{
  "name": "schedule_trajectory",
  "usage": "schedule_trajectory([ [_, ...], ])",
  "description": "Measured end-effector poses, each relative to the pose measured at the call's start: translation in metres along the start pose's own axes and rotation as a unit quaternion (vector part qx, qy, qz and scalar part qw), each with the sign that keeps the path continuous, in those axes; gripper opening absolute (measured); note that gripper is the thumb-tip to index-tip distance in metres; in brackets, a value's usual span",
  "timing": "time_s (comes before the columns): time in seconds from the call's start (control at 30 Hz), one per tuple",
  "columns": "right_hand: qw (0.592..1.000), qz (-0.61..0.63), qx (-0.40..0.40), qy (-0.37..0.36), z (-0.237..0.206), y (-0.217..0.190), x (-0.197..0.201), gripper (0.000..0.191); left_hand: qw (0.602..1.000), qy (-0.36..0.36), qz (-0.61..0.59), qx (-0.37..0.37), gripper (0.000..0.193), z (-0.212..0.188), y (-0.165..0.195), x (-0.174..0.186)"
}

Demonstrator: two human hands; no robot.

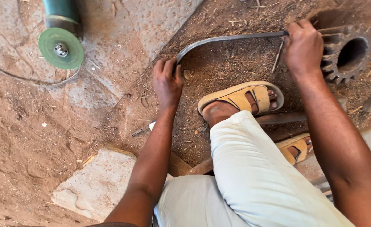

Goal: The person crouches on the workshop floor and bends a flat metal strap by hand, fitting it around a toothed metal die set into the ground. They reposition the strap repeatedly and strike it with a hammer to set the curve, checking the bend against the die as they work.

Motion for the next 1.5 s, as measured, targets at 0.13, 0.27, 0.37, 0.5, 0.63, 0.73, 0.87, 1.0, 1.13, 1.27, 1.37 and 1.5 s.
schedule_trajectory([
  [0.13,1.000,-0.002,0.010,0.000,-0.004,0.000,0.003,0.007,1.000,0.011,-0.005,0.005,0.019,0.000,0.004,0.004],
  [0.27,0.999,-0.004,0.033,0.000,0.000,0.008,-0.004,0.007,0.998,-0.027,-0.029,0.050,0.015,0.003,-0.002,-0.004],
  [0.37,1.000,0.010,0.009,-0.012,-0.002,0.018,-0.008,0.008,0.998,-0.017,-0.040,0.037,0.013,0.004,-0.004,-0.009],
  [0.5,0.999,-0.018,0.035,0.003,-0.004,0.019,-0.007,0.008,0.997,-0.045,-0.038,0.050,0.016,0.004,-0.005,-0.010],
  [0.63,1.000,0.010,0.013,-0.010,-0.004,0.023,-0.009,0.009,0.999,-0.029,-0.024,0.032,0.016,0.006,-0.003,-0.004],
  [0.73,1.000,0.015,-0.003,-0.012,-0.004,0.026,-0.009,0.011,0.999,-0.017,-0.022,0.021,0.016,0.006,0.001,0.001],
  [0.87,0.999,0.016,-0.015,-0.023,-0.001,0.027,-0.011,0.010,0.998,-0.039,-0.025,0.032,0.015,0.011,0.004,0.002],
  [1.0,0.999,-0.036,0.017,-0.018,0.012,0.013,0.002,0.008,0.999,-0.029,-0.028,0.026,0.016,0.019,0.006,0.006],
  [1.13,0.992,-0.080,0.092,0.020,0.017,-0.030,0.010,0.021,0.999,-0.033,-0.014,0.017,0.023,0.023,0.012,0.011],
  [1.27,0.989,0.079,0.122,-0.010,0.013,-0.084,-0.021,0.018,0.999,-0.035,0.017,-0.011,0.019,0.022,0.026,0.025],
  [1.37,0.984,0.144,0.101,0.021,0.019,-0.100,-0.022,0.016,1.000,-0.023,-0.009,-0.011,0.019,0.029,0.039,0.048],
  [1.5,0.976,0.103,0.128,0.140,0.008,-0.095,0.028,0.021,0.954,-0.183,-0.231,0.045,0.015,0.041,0.060,0.061],
])
Point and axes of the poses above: each hand's wrist, its own z-axis towards the middle knuckle, its own x-axis out of the back of the hand, y = z × x, the point moved 4 cm from there along z, towards the middle knuckle, and after that the axes turned 13 degrees about z, right-handed, at the moved point
